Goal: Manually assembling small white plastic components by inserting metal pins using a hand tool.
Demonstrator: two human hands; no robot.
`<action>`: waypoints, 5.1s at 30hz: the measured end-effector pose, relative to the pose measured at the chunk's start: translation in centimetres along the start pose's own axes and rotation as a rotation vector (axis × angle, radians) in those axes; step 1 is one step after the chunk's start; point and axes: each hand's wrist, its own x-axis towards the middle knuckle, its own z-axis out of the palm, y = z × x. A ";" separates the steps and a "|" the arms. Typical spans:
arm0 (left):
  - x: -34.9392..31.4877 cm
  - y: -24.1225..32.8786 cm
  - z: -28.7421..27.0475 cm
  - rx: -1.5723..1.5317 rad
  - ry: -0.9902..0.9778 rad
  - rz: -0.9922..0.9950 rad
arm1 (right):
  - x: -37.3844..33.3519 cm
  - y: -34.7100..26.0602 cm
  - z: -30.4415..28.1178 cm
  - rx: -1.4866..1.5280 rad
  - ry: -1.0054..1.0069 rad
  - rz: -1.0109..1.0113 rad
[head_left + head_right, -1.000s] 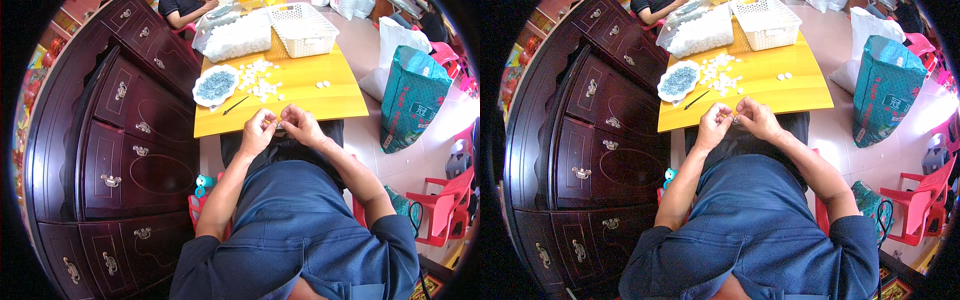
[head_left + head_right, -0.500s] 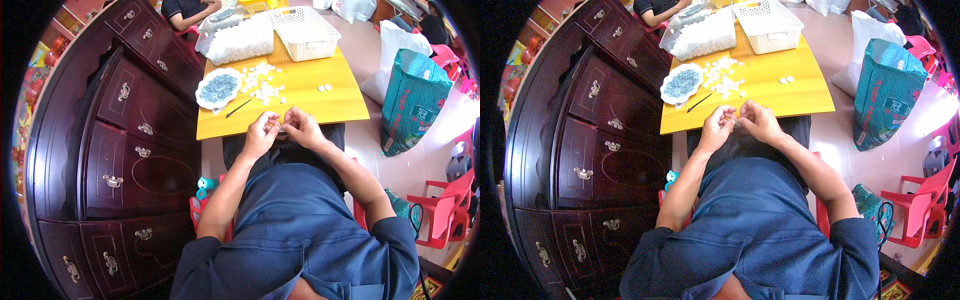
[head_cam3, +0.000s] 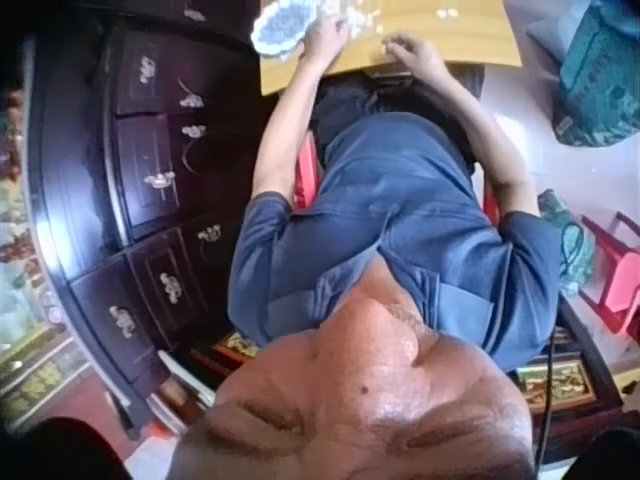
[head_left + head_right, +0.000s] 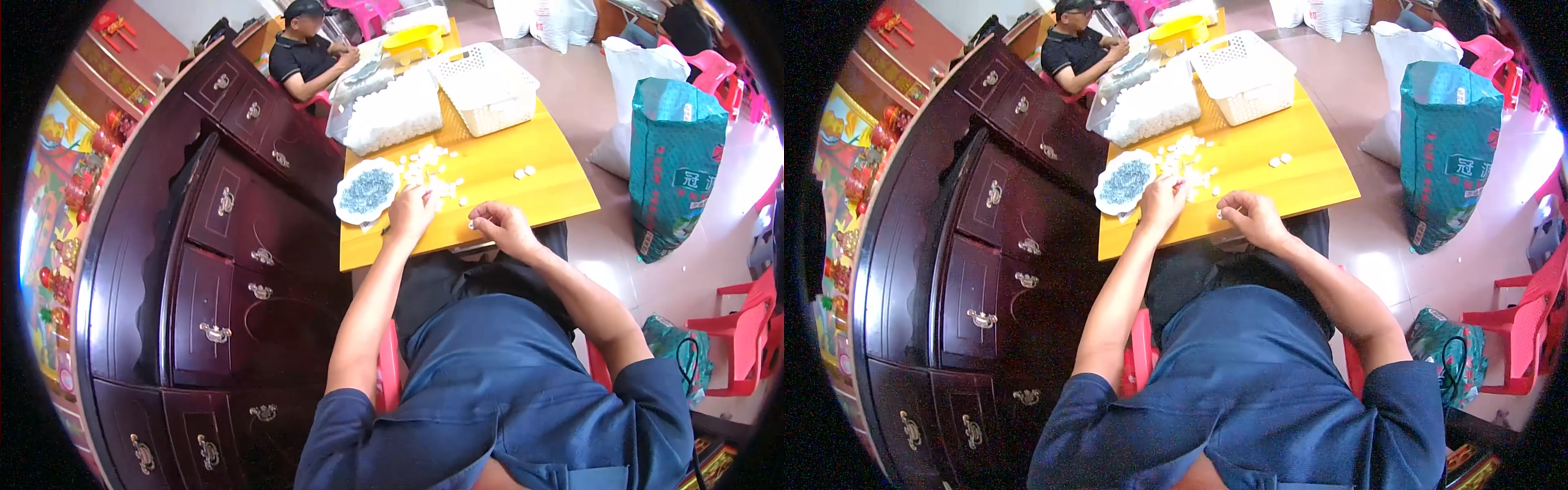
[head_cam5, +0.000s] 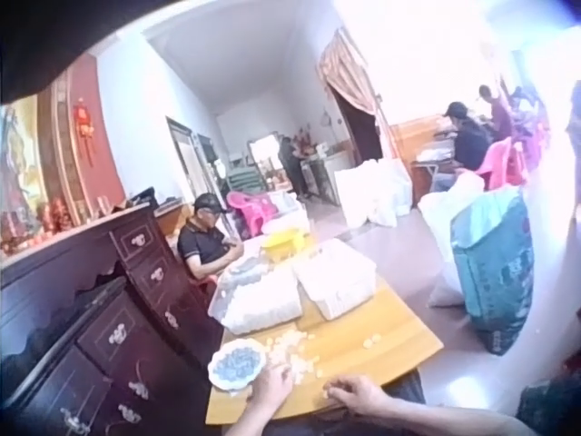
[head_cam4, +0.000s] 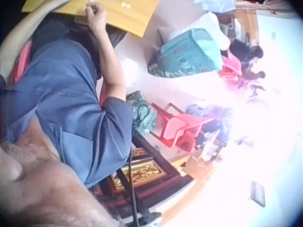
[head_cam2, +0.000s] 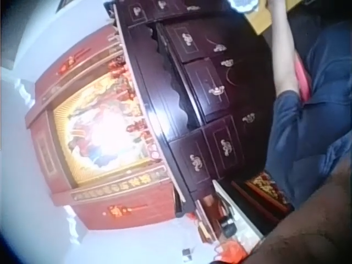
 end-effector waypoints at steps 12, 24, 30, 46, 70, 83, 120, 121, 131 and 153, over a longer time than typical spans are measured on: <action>1.1 0.7 2.5 0.165 -0.072 -0.021 | 0.3 -0.2 -0.7 0.133 -0.014 0.074; -2.0 3.1 0.0 -0.454 0.231 -0.129 | 0.5 1.0 -1.1 0.195 -0.038 0.073; -6.5 3.0 0.6 -0.937 0.077 -0.432 | 0.0 0.4 -0.6 0.307 -0.108 0.160; -8.4 5.2 -0.9 -1.096 -0.157 -0.485 | -0.8 -1.7 0.6 0.409 -0.180 0.214; -8.3 5.9 -1.9 -1.006 -0.135 -0.418 | -0.6 -0.6 0.6 0.350 -0.203 0.136; -8.6 5.1 -1.4 -1.037 -0.129 -0.368 | -0.4 -0.1 0.6 0.363 -0.187 0.128; -8.6 4.9 -1.7 -0.976 -0.252 -0.316 | -0.8 -0.8 0.3 0.357 -0.352 0.153; -8.6 4.8 -1.7 -0.978 -0.254 -0.311 | -0.7 -0.8 0.3 0.353 -0.359 0.144; -8.9 4.5 -1.3 -1.014 -0.277 -0.305 | -0.6 -0.9 0.1 0.310 -0.368 0.127; -8.9 4.9 -1.4 -0.982 -0.306 -0.269 | -0.5 -1.0 0.2 0.355 -0.367 0.184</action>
